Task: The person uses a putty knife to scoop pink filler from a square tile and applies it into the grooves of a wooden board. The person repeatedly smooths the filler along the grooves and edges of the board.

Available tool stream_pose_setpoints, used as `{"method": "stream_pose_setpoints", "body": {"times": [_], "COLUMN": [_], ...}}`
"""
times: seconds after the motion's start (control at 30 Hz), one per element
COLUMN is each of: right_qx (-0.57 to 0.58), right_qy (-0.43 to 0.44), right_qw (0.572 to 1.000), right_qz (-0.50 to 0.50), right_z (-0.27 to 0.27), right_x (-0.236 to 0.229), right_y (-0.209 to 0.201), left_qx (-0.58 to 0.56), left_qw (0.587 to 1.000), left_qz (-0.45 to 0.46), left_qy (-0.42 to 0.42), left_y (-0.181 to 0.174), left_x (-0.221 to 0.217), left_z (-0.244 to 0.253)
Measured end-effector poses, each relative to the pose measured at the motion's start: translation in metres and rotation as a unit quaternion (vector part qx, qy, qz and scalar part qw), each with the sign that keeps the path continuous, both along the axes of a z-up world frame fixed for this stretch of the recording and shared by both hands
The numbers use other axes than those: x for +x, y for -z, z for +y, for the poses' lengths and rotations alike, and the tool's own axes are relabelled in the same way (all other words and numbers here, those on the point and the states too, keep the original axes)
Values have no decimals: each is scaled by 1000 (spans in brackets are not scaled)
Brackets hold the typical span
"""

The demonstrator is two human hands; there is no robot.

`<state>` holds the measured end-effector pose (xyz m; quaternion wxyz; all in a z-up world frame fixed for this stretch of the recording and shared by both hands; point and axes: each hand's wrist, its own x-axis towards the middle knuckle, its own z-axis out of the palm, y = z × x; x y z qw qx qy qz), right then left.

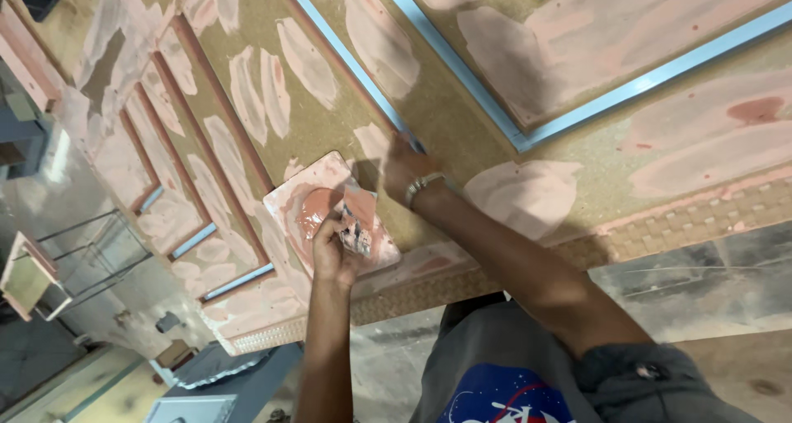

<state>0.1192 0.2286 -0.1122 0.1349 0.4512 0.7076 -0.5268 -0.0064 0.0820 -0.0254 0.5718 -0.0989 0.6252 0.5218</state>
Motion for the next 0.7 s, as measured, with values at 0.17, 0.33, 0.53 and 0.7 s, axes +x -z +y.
{"method": "stream_pose_setpoints", "body": {"times": [0.17,0.33,0.53,0.7], "right_qx": [6,-24,-87,-64], "right_qy": [57,83,33,-23], "right_qw": [998,996,995,998], "right_qz": [37,4,-37,-6], "right_z": [16,-59,-145,-144], "right_x": [-44,-7,109,185], "right_y": [20,30,-15,-67], "left_qx": [14,22,64,-5], "left_qw": [1000,1000,995,981], "left_qz": [2,-8,-38,-23], "left_qy": [1,12,72,194], "left_y": [-6,15,33,35], "left_x": [-2,-17,-25,8], "left_z": [1,-30,-48,-57]}}
